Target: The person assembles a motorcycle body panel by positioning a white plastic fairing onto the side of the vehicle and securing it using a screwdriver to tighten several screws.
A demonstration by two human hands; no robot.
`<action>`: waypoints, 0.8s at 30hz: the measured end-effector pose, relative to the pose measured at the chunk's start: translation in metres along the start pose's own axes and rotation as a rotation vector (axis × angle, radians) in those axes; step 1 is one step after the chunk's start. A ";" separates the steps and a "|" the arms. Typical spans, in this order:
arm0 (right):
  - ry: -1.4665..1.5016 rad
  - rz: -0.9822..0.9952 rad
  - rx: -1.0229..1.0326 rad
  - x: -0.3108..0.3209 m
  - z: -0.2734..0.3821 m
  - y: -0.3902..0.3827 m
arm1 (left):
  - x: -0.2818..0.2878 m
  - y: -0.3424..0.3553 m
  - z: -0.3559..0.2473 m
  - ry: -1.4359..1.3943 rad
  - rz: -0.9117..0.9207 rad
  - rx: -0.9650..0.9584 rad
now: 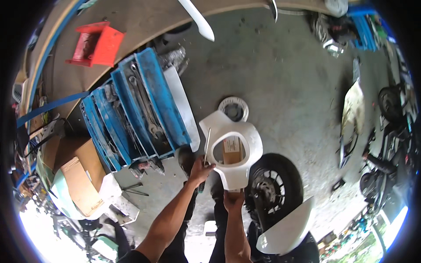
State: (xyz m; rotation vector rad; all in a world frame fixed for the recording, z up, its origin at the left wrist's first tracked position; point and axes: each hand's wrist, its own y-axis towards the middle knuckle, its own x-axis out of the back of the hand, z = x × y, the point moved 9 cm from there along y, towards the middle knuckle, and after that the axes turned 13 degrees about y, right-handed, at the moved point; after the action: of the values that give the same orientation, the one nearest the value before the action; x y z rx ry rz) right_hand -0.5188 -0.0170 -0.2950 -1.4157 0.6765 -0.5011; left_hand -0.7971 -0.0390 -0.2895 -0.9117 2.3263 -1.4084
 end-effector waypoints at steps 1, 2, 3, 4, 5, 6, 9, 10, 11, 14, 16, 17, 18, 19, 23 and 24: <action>-0.058 0.010 0.016 -0.024 0.000 -0.018 | 0.006 -0.013 -0.005 0.023 -0.004 0.030; -0.147 -0.010 0.041 -0.040 0.008 -0.031 | 0.013 -0.021 -0.021 -0.011 -0.057 -0.103; -0.168 -0.064 0.087 -0.062 0.013 -0.048 | 0.022 -0.039 -0.048 0.041 -0.010 -0.075; -0.239 0.016 0.094 -0.095 0.015 -0.060 | 0.030 -0.046 -0.065 -0.006 -0.038 -0.071; -0.320 0.092 0.089 -0.125 0.020 -0.080 | 0.036 -0.062 -0.078 -0.060 -0.077 -0.059; -0.361 0.129 0.105 -0.159 0.021 -0.098 | 0.040 -0.069 -0.090 -0.090 -0.087 -0.095; -0.556 0.299 0.095 -0.255 0.027 -0.145 | 0.052 -0.088 -0.131 -0.122 -0.146 -0.082; -0.596 0.290 0.055 -0.284 0.028 -0.153 | 0.054 -0.095 -0.148 -0.147 -0.158 -0.062; -0.627 0.292 0.029 -0.313 0.036 -0.158 | 0.052 -0.098 -0.170 -0.169 -0.159 -0.060; -0.841 0.291 0.079 -0.407 0.043 -0.168 | 0.049 -0.093 -0.214 -0.341 -0.191 -0.084; -0.929 0.204 0.110 -0.458 0.048 -0.160 | 0.052 -0.094 -0.244 -0.247 -0.204 0.000; -1.010 0.199 0.118 -0.482 0.045 -0.149 | 0.055 -0.089 -0.253 -0.226 -0.207 0.039; -1.094 0.187 0.128 -0.503 0.041 -0.137 | 0.054 -0.079 -0.253 -0.207 -0.209 0.082; -1.176 0.177 0.131 -0.527 0.038 -0.123 | 0.052 -0.064 -0.256 -0.207 -0.198 0.153; -1.418 0.128 0.022 -0.607 0.026 -0.039 | 0.001 0.026 -0.248 -0.416 -0.252 0.269; -1.429 0.143 -0.022 -0.621 -0.011 -0.007 | -0.019 0.061 -0.235 -0.521 -0.358 0.249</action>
State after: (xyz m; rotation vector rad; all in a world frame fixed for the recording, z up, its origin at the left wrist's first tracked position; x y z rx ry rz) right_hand -0.9723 0.3983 -0.2090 -1.3456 -0.3857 0.6472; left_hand -0.9285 0.1564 -0.2287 -1.4575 1.6254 -1.3366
